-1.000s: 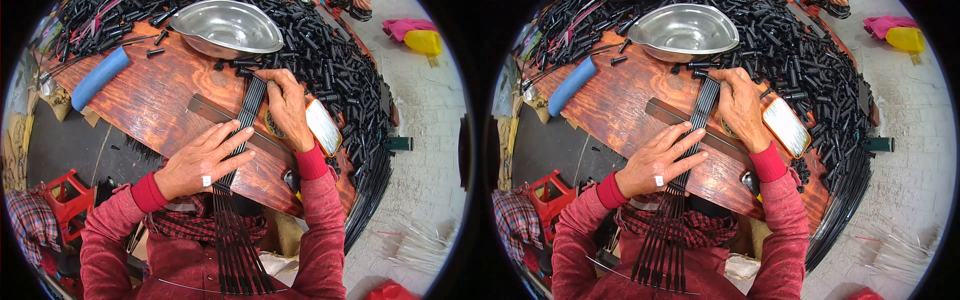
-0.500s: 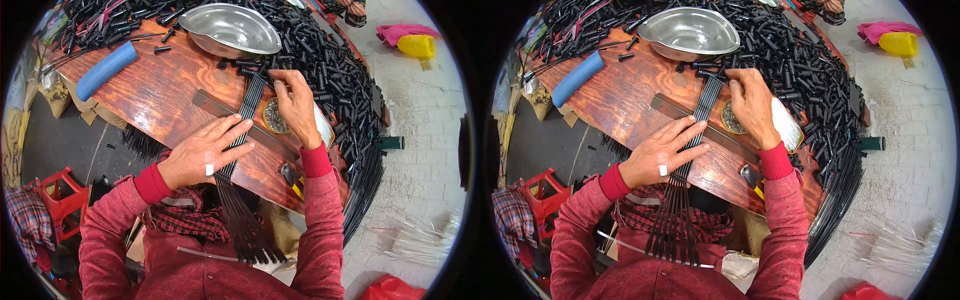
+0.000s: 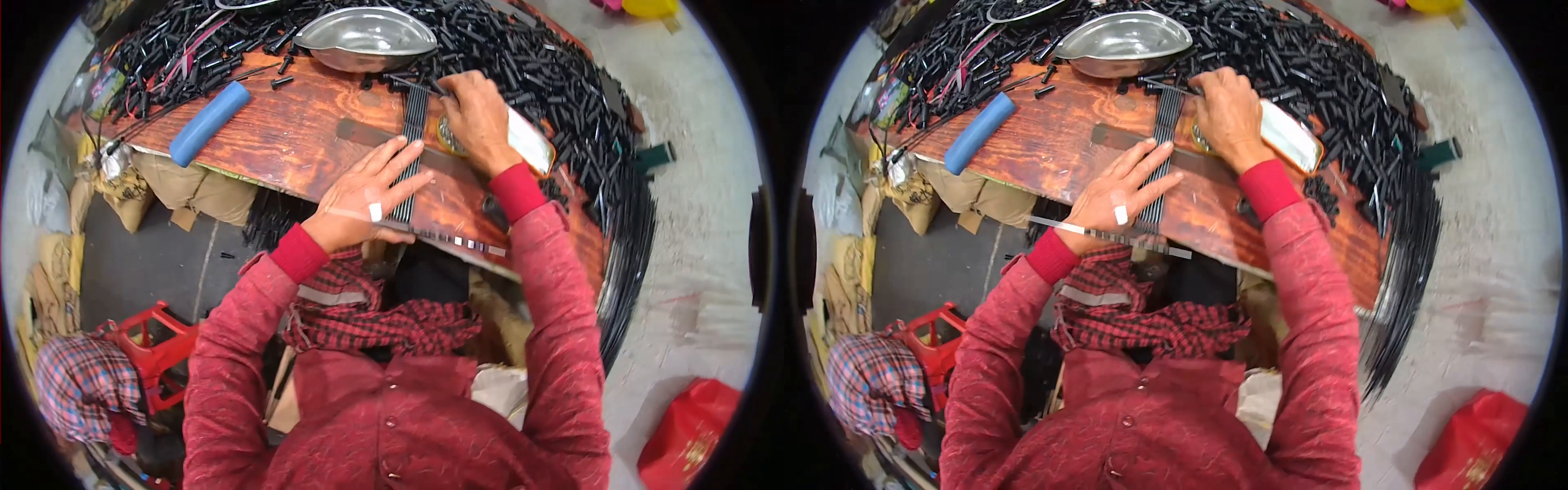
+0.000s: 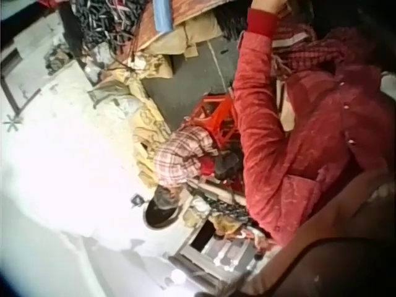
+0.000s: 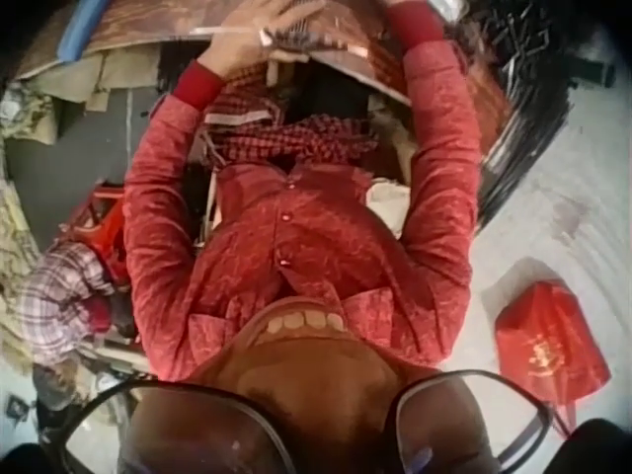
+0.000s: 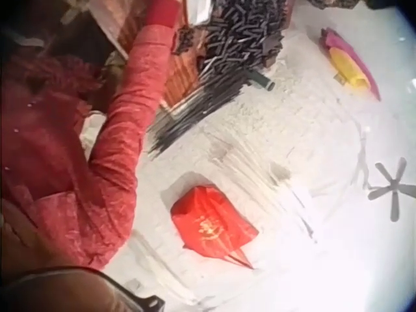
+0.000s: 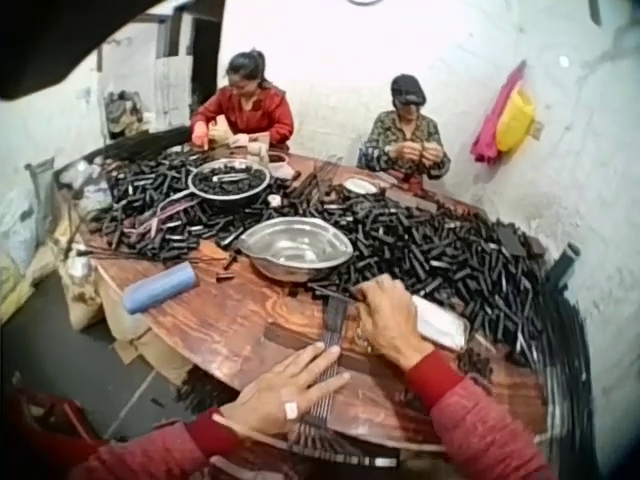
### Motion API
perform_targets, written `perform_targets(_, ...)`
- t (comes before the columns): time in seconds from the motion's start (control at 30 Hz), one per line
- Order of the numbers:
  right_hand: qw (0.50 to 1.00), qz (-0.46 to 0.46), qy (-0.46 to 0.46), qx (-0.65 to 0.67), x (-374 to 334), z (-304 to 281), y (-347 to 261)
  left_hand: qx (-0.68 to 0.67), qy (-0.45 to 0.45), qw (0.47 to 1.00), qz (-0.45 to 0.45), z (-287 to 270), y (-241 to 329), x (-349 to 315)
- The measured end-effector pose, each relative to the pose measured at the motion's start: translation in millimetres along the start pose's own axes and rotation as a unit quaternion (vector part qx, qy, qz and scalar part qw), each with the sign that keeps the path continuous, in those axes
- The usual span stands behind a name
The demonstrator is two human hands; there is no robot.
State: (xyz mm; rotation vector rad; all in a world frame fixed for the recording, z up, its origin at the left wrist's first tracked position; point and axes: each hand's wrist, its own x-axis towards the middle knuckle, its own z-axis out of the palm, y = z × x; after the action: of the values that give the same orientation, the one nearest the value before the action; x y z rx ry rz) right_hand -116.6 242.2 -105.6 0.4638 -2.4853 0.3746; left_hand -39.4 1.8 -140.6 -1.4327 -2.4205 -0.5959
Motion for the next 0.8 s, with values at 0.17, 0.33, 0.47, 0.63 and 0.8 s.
perform_targets(0.17,0.873,0.094,-0.28,0.387,-49,-90,-57,-0.028,0.011,0.999,-0.021,-3,8,-7)
perform_targets(0.33,0.893,-0.085,-0.239,0.372,-83,-121,-113,-0.066,0.039,0.997,-0.019,2,13,-14)
perform_targets(0.47,0.93,-0.098,-0.187,0.301,-103,-104,-131,-0.009,0.01,1.0,0.0,3,18,-16)
perform_targets(0.63,0.941,-0.121,-0.163,0.272,-122,-102,-141,-0.015,0.013,1.0,-0.01,3,37,-30)
perform_targets(0.8,0.919,-0.098,-0.108,0.366,-133,-99,-144,-0.025,0.006,1.0,-0.014,2,59,-46)
